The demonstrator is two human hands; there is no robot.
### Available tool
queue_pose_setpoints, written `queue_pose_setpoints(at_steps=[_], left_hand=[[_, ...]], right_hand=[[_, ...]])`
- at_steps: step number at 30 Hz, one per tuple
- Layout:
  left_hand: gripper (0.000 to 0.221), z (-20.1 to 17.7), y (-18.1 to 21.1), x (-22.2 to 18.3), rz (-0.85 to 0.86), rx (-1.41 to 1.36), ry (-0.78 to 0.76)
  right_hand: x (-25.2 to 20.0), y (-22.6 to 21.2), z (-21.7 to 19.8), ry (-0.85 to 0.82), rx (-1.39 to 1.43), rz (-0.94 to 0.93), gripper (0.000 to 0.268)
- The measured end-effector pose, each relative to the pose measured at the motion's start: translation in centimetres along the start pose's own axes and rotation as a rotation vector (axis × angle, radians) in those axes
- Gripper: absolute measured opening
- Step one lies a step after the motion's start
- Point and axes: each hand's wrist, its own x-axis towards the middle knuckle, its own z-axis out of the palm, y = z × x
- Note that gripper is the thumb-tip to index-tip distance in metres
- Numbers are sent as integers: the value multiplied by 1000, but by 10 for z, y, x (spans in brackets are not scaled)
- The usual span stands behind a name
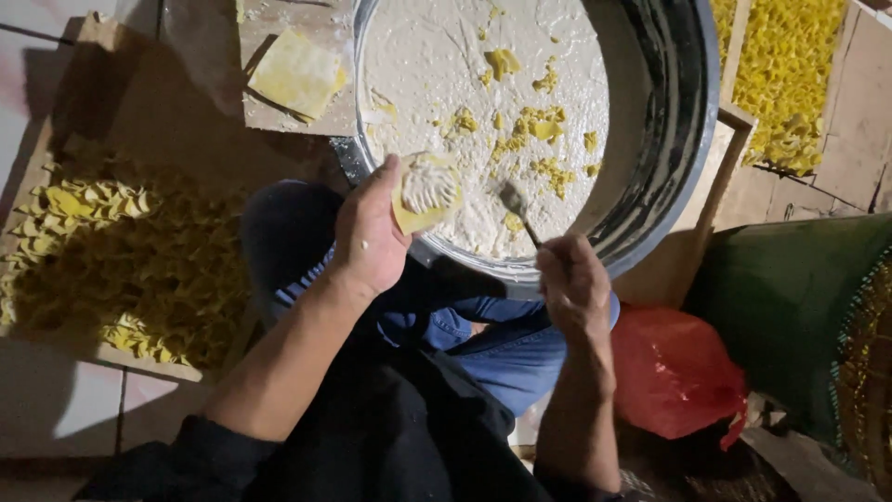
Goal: Manually folding dumplings by scooping filling onto wrappers and pinching them shut at a high speed.
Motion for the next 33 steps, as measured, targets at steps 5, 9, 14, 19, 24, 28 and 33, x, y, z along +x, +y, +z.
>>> queue_pose_setpoints(at_steps=[5,9,14,19,24,28,33], left_hand=[[35,3,-6,-8,-89,113,-4],[34,14,-7,-16,-165,147,45],[24,13,0,-31,-235,122,-22],[51,-15,7,-35,8,286,-428],[22,-28,-11,-27,728,650,-418],[13,-23,-5,-24,845,723,-427],[9,-29,-17,-15,1088,1029,-330]], right_hand=[[12,7,55,78,415,-279,26],[18,-6,74,42,466,-331,22],[27,-19,66,19,607,-358,21],[26,-15,60,74,635,-372,36],[25,-15,62,113,476,-539,18],[30,-49,67,97,403,-726,10],[32,-57,78,-13,549,-767,20]])
